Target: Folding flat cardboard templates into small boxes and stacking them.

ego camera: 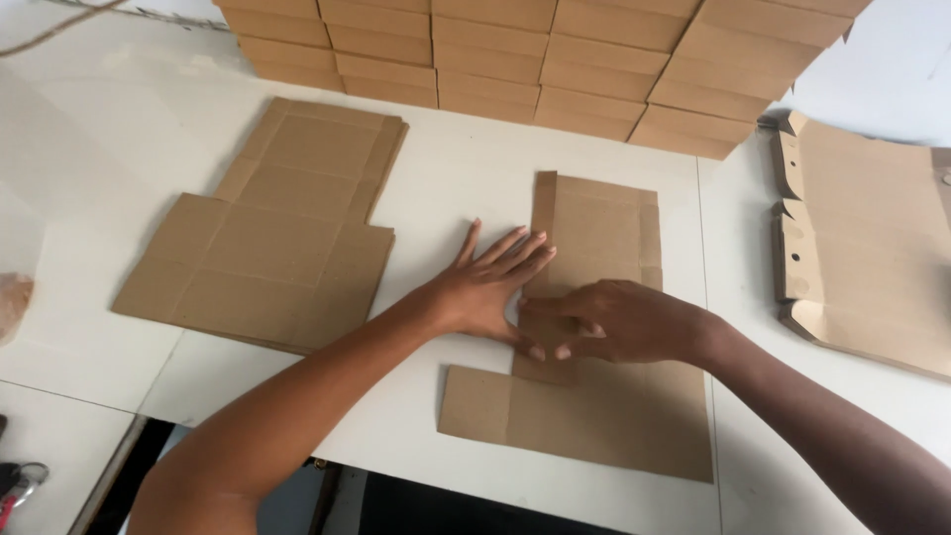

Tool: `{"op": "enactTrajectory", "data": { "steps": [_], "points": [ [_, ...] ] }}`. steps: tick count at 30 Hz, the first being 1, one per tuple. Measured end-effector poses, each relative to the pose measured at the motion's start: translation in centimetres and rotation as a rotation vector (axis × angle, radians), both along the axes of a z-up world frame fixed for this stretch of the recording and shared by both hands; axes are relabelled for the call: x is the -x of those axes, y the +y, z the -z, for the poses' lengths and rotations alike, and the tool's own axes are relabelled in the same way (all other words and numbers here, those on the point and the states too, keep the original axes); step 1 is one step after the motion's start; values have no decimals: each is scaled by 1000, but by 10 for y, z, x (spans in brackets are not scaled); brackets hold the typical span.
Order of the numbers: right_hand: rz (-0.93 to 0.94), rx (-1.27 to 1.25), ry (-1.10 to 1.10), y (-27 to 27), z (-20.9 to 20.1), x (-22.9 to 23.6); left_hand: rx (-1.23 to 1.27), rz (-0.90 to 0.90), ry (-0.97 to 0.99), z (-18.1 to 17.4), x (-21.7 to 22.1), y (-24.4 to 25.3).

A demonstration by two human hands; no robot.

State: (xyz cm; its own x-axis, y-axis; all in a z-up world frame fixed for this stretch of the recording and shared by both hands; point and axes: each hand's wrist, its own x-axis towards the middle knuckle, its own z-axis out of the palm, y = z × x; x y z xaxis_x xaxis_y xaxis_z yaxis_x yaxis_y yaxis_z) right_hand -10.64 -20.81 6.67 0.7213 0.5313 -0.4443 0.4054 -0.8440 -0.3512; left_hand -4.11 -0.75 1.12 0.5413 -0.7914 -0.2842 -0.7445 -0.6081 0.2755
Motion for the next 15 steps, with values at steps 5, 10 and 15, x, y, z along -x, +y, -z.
{"op": "enactTrajectory", "data": {
  "steps": [5,10,15],
  "points": [
    [-31,73,-226,-13,39,0,-16,-2,-14,0,1,-1],
    [-137,142,-430,-20,73,1,-45,-18,-48,16,-4,-5],
    [-185,56,-408,-13,71,12,-64,-11,-88,6,-1,-4]
  ]
}}
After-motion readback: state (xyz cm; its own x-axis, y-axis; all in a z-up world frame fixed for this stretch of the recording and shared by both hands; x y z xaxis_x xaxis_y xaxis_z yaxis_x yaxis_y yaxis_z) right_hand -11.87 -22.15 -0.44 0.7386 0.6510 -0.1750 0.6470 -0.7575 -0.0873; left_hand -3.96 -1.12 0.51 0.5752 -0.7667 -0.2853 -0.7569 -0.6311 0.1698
